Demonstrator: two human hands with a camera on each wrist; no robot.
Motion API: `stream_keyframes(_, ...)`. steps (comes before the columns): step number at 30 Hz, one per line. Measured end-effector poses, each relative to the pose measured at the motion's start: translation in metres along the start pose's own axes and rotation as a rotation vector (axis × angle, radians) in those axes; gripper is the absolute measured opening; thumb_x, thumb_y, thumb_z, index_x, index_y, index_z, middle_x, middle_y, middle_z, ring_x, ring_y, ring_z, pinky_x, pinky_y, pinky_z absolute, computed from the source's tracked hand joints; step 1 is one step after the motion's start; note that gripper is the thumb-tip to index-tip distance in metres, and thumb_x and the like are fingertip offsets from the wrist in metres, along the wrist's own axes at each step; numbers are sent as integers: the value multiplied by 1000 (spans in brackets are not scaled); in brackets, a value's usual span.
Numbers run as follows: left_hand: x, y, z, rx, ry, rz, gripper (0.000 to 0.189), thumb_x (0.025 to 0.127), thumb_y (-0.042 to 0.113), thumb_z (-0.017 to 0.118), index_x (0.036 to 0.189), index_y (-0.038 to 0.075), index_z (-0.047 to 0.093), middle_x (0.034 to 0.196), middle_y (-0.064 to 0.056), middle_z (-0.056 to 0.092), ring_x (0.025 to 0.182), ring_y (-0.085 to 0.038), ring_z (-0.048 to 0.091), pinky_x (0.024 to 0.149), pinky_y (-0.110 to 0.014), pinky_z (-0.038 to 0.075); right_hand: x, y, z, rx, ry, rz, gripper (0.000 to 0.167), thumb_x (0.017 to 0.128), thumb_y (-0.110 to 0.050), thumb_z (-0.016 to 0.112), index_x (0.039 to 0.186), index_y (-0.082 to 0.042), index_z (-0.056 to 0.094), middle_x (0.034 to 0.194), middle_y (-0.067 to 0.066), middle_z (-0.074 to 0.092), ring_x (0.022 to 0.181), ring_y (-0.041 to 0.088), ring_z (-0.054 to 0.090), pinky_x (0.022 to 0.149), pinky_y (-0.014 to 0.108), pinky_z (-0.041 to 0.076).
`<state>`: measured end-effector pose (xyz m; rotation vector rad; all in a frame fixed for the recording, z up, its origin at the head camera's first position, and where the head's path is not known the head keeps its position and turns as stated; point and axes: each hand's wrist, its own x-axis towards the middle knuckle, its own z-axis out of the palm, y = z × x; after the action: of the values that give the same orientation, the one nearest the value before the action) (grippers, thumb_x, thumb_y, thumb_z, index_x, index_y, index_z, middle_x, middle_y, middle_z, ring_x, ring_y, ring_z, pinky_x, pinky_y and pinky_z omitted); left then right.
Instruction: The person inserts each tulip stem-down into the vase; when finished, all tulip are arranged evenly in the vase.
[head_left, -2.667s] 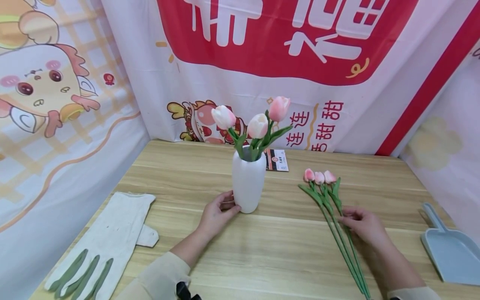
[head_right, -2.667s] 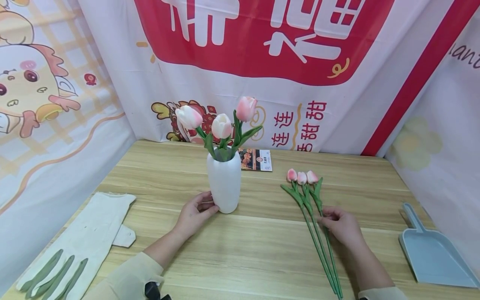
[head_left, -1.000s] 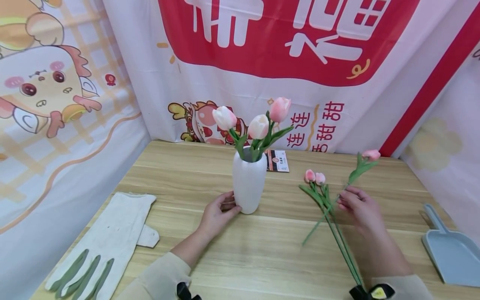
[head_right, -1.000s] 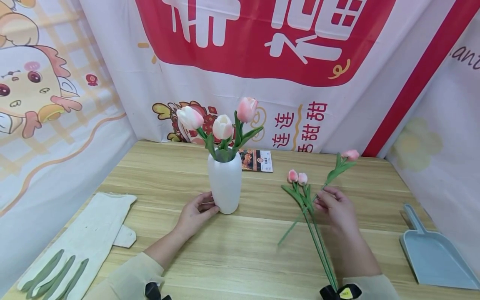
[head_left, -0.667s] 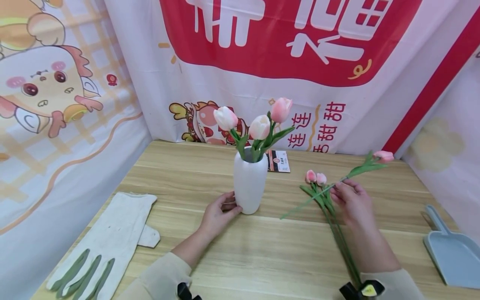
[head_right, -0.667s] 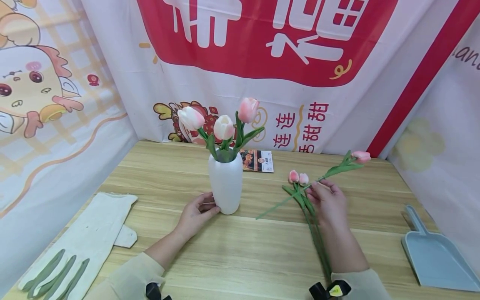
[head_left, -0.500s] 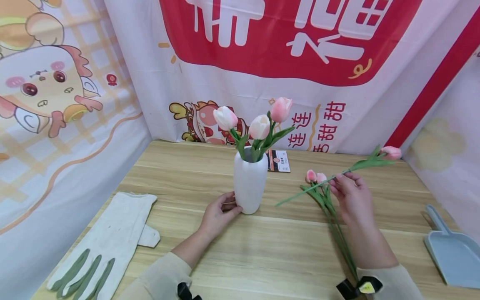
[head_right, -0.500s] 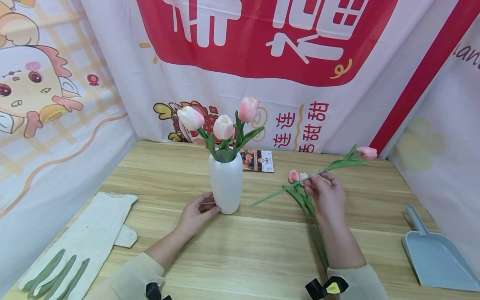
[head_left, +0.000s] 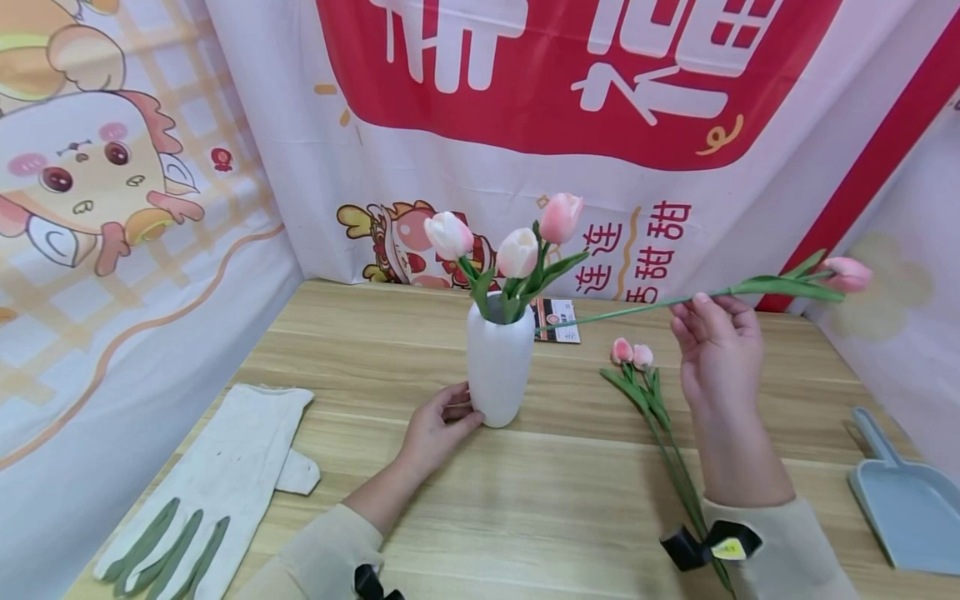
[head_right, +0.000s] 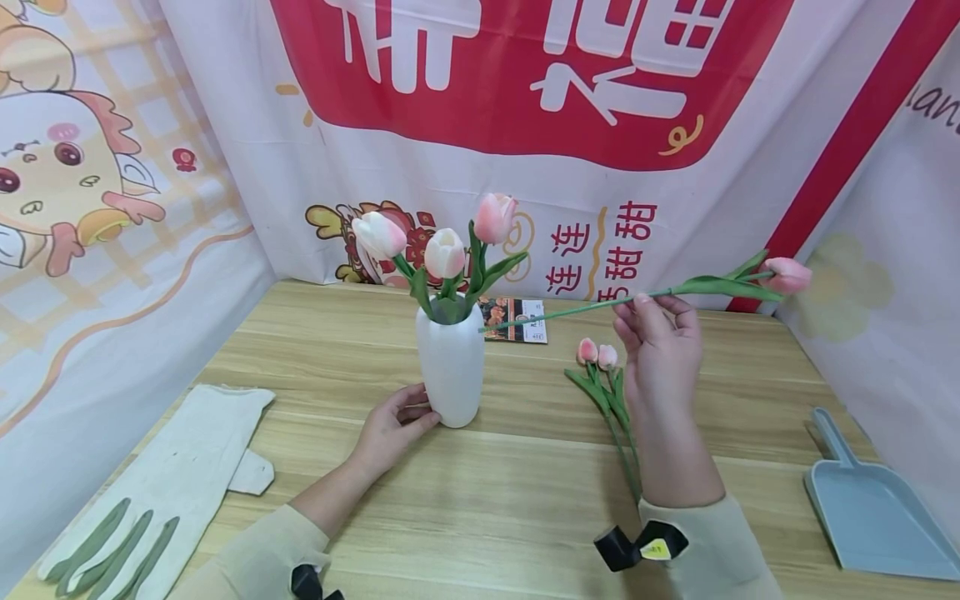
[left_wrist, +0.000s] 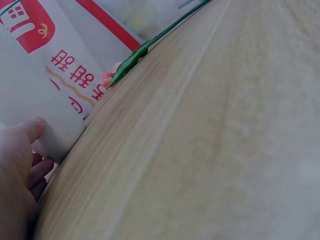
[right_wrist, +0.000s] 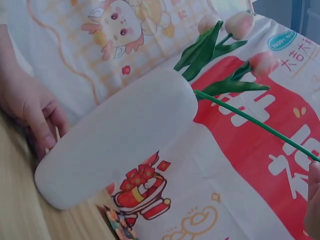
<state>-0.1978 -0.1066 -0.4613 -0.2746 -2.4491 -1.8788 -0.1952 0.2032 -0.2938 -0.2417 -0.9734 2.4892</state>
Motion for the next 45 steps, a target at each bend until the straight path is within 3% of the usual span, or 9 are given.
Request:
stream_keyframes(7,1,-2,0,10,3,19,48,86,12,75,130,1,59,119,-19,68,105,-32,69,92,-37,58,-6,4,19,62,5,-67,32,80,4,76,100,-1,52,79,13,66,62,20,70,56,24,60)
stream_keyframes(12,2,-2,0,3,7,18,48,85,11,76,129,2,59,118,-18,68,104,-31,69,91,-37,58,-15,11,32,18,-40,-150,31,81,4,76,102,-1,54,79,14,67,62,19,70,57,25,61)
stream_keyframes(21,2,0,-1,6,5,-5,49,85,12,76,130,5,59,119,-16,69,105,-30,69,93,-38,58,-33,27,49,-285,-215,-351,23,87,-4,72,105,-10,59,95,8,72,75,16,73,68,26,62)
stream_keyframes(29,2,0,-2,1,-13,11,48,86,12,75,130,2,59,119,-19,68,104,-31,69,92,-36,58,-39,48,61,-416,-448,-415,27,87,8,66,94,-19,60,86,-3,72,77,10,71,68,23,61)
stream_keyframes(36,2,-1,-1,0,-12,8,47,85,11,76,129,4,60,117,-17,69,103,-30,70,91,-35,58,-40,68,68,-598,-579,-506,18,87,7,66,103,7,57,85,-10,71,67,6,62,59,16,54)
stream_keyframes(40,2,-2,0,-12,-9,12,47,85,11,76,129,4,60,117,-17,69,103,-30,70,90,-35,59,-38,76,70,-654,-656,-557,15,87,9,65,101,10,58,86,4,72,65,7,58,55,17,50)
stream_keyframes(45,1,-3,0,-8,-4,12,47,85,13,76,129,5,60,117,-17,69,103,-30,70,91,-37,59,-39,80,73,-780,-689,-487,15,89,6,64,103,5,60,90,19,69,69,9,59,60,17,53)
